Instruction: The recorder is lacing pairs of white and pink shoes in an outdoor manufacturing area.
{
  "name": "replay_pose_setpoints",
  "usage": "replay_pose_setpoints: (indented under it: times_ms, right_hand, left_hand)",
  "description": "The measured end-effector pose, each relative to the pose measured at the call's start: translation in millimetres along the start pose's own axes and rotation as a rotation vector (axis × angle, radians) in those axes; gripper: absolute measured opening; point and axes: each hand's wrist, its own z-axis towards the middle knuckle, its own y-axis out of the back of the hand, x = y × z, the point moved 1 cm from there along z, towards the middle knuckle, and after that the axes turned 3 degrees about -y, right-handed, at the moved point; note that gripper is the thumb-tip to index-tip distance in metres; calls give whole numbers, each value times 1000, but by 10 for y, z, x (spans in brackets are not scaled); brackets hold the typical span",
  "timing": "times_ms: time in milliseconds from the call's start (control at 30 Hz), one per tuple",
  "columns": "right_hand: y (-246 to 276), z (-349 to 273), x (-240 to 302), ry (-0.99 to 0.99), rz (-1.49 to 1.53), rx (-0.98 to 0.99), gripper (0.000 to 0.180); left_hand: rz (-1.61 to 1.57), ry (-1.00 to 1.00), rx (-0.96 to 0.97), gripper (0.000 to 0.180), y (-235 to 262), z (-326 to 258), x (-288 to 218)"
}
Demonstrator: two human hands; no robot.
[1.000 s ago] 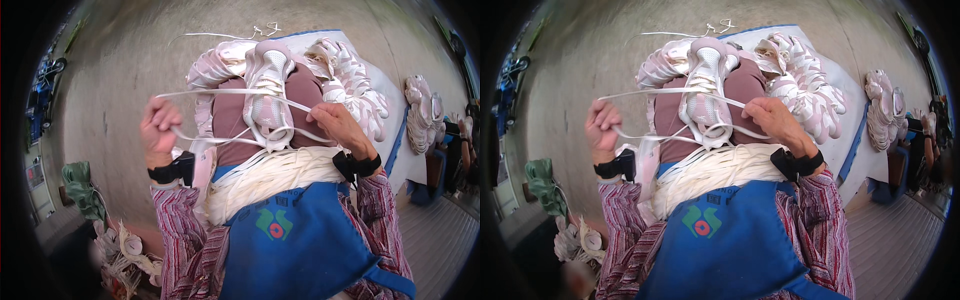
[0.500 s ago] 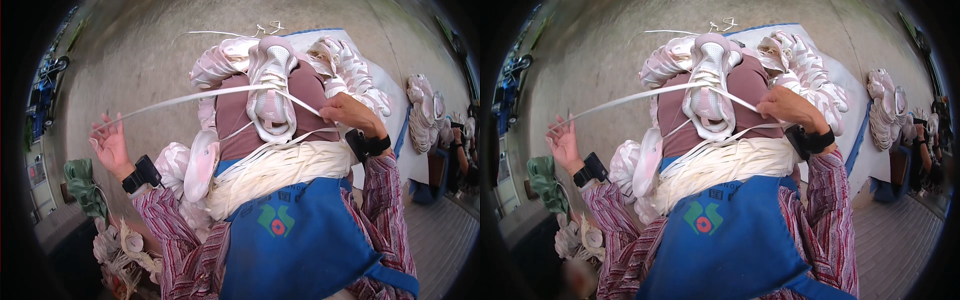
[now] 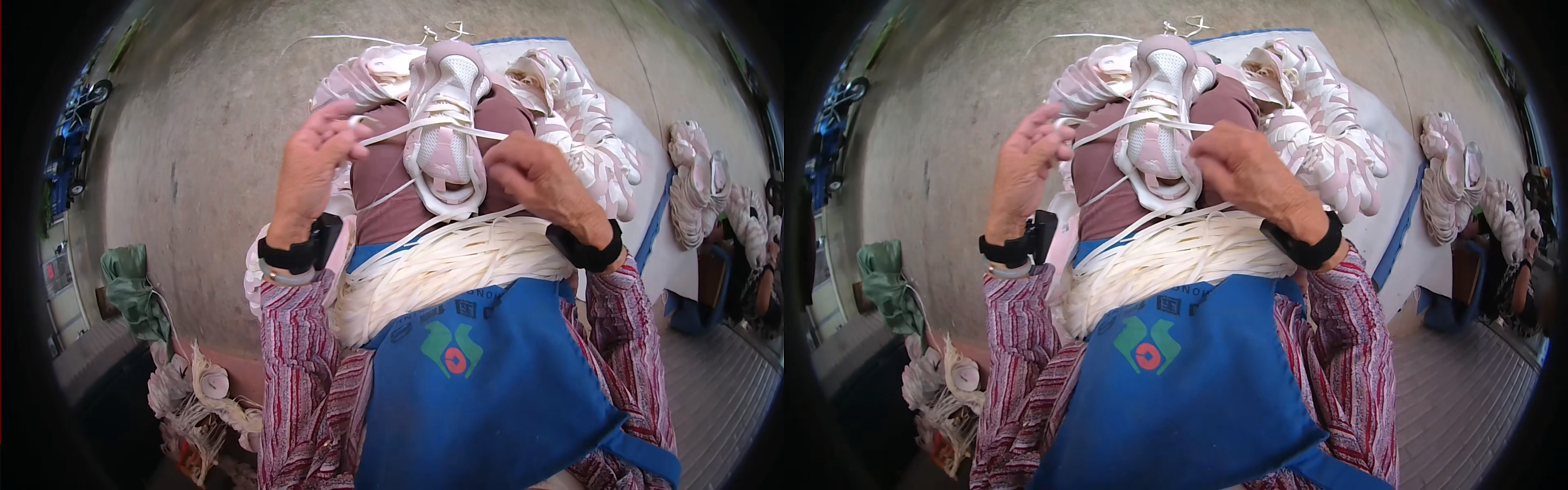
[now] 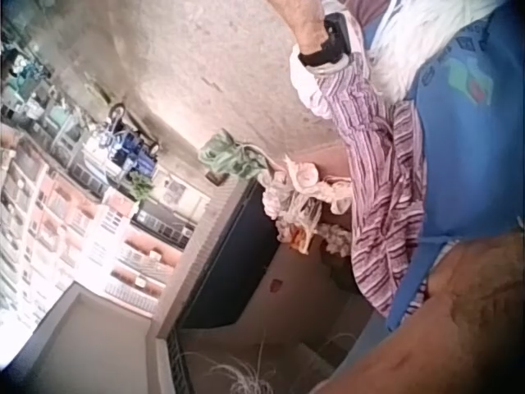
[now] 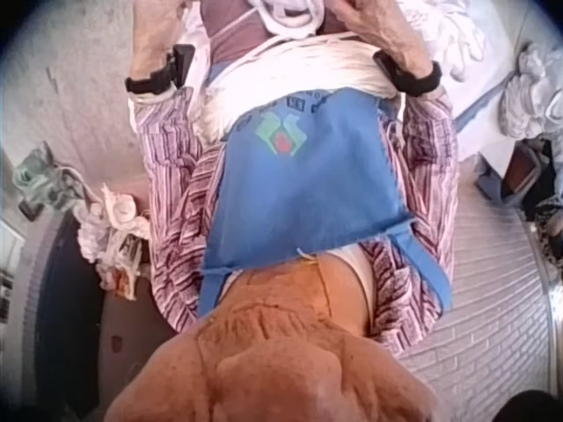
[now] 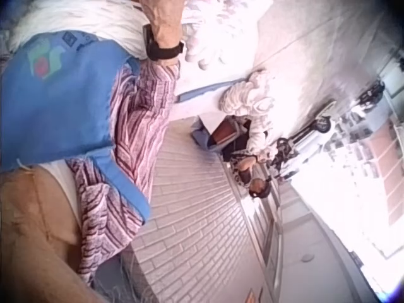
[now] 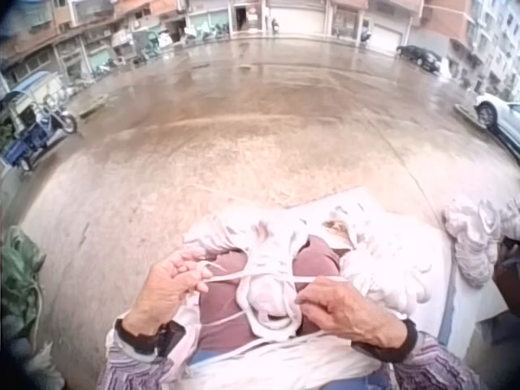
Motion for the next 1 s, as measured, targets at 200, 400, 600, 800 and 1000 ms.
replay_pose_setpoints:
  times_ms: [200, 400, 600, 800, 1000]
  right_hand:
    - [-102, -172, -117, -21, -112, 191, 14]
    - [-136, -232, -16, -32, -415, 365, 11]
    - [-176, -241, -83, -3, -383, 389, 8]
    - [208, -142, -150, -115, -295, 117, 7]
    - [319, -285, -375, -235, -600, 26, 8]
  left_hand:
    - [-48, 336, 146, 33, -98, 14, 235]
    - [-74, 322, 116, 30, -185, -80, 215]
    - [-85, 402, 162, 27, -113, -116, 299]
    - [123, 347, 101, 25, -205, -121, 215]
    - [339, 194, 94, 29, -207, -132, 203]
